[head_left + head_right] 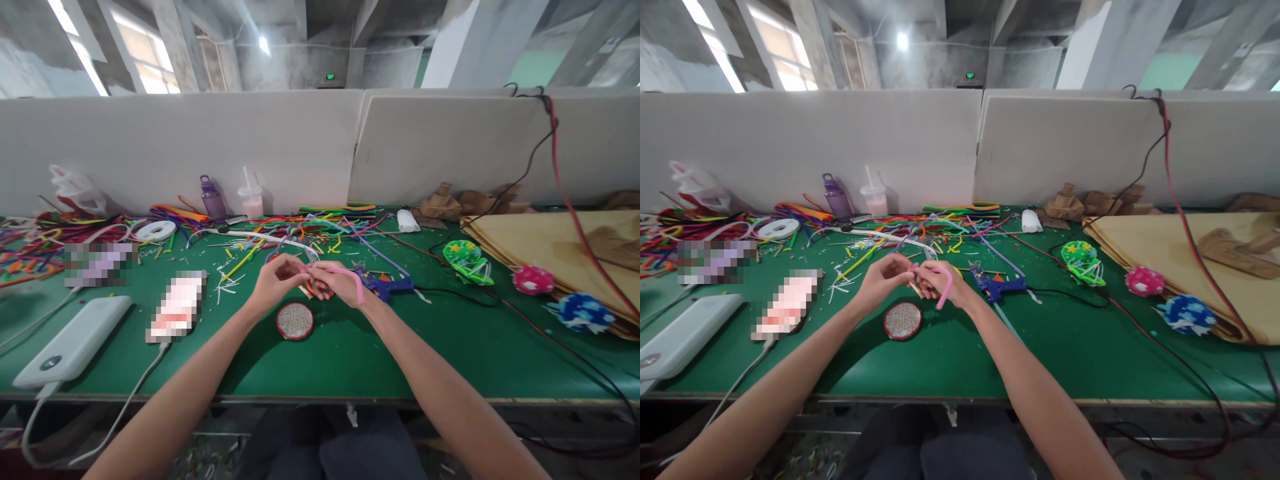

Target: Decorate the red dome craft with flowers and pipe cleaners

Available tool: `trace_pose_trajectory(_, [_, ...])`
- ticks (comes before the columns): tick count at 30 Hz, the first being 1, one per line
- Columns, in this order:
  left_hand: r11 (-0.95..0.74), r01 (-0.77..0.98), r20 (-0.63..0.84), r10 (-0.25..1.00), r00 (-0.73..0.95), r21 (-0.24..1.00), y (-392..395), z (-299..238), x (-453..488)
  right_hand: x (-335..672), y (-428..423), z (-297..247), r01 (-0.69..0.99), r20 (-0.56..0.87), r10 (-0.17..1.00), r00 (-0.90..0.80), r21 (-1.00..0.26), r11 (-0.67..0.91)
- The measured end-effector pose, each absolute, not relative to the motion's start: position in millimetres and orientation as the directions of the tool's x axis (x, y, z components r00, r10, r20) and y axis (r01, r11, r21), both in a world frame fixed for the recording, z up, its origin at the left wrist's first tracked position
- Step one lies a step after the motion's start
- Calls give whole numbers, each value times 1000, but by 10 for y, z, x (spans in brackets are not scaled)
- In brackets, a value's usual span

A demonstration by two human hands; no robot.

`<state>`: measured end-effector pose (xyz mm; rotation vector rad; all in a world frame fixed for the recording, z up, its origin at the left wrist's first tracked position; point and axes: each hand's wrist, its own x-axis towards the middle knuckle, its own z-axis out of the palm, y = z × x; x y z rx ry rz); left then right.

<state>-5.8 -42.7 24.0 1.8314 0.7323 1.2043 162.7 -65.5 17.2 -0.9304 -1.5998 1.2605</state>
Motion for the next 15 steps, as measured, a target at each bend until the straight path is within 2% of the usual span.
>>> trace_pose_trajectory(4, [-297, 14, 257, 846, 466, 955, -409, 275, -35, 1636, -627, 135, 98, 229, 930, -289, -959, 267])
trace_pose_trajectory(9, [-257, 47, 204, 854, 478, 965, -396, 265, -49, 1626, -639, 127, 104, 244, 924, -295, -953, 285])
trace_pose_trajectory(15, [-119, -81, 144, 854, 500, 990, -393, 243, -58, 1632, -693, 189, 69, 256, 916, -310, -954, 290])
